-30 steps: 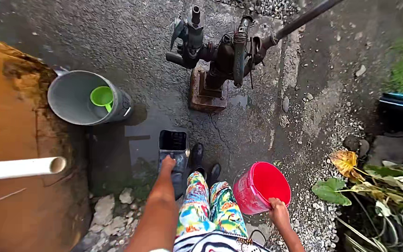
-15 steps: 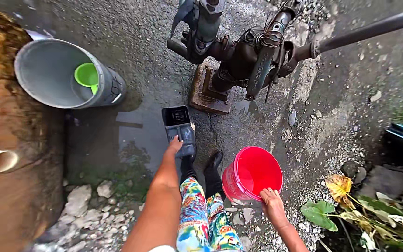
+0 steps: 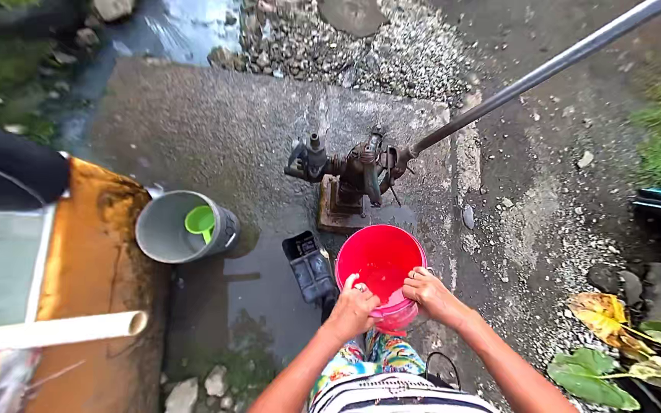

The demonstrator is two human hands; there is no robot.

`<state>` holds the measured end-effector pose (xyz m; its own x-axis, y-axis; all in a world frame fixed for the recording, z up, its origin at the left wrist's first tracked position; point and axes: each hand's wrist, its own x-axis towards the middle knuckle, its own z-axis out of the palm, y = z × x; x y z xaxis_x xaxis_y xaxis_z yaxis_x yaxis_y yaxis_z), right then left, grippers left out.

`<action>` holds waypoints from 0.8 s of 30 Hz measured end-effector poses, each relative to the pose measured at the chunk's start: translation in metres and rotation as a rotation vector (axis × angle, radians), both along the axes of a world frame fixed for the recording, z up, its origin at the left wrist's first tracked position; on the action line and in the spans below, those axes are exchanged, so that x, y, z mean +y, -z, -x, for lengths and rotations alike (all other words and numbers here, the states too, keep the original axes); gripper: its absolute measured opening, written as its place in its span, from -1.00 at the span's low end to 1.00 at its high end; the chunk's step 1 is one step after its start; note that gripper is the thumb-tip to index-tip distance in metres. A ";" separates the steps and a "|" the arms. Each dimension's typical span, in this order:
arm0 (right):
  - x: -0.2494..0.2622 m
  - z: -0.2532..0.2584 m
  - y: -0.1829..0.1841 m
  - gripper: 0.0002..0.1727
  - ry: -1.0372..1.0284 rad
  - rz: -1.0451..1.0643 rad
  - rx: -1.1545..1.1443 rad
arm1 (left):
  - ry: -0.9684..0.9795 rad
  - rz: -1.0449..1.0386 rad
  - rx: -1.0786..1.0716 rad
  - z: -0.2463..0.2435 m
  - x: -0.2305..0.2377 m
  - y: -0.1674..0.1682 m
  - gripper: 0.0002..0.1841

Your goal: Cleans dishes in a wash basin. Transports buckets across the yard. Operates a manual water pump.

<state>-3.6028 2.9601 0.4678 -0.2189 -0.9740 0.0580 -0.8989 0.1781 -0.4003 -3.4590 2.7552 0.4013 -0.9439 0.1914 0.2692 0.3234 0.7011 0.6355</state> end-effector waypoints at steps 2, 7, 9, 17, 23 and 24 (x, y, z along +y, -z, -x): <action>-0.011 0.009 -0.022 -0.80 -0.030 -0.001 0.034 | 0.034 0.070 0.034 0.006 -0.007 -0.020 -0.82; -0.035 0.059 -0.102 -0.25 0.190 -0.120 0.082 | -0.087 0.106 0.178 0.022 -0.018 -0.069 -0.74; -0.048 0.108 -0.143 -0.15 0.334 -0.116 0.170 | -0.148 0.119 0.189 0.030 -0.019 -0.086 -0.73; -0.053 0.326 -0.203 -0.61 0.568 -0.389 0.660 | -0.310 0.111 0.243 0.078 0.011 -0.140 -0.62; 0.035 0.340 -0.141 -0.92 0.671 -0.263 0.597 | -0.401 -0.071 0.259 0.122 0.035 -0.176 -0.52; 0.054 0.342 -0.124 -0.93 0.704 -0.297 0.539 | -0.406 -0.113 0.264 0.131 0.040 -0.181 -0.52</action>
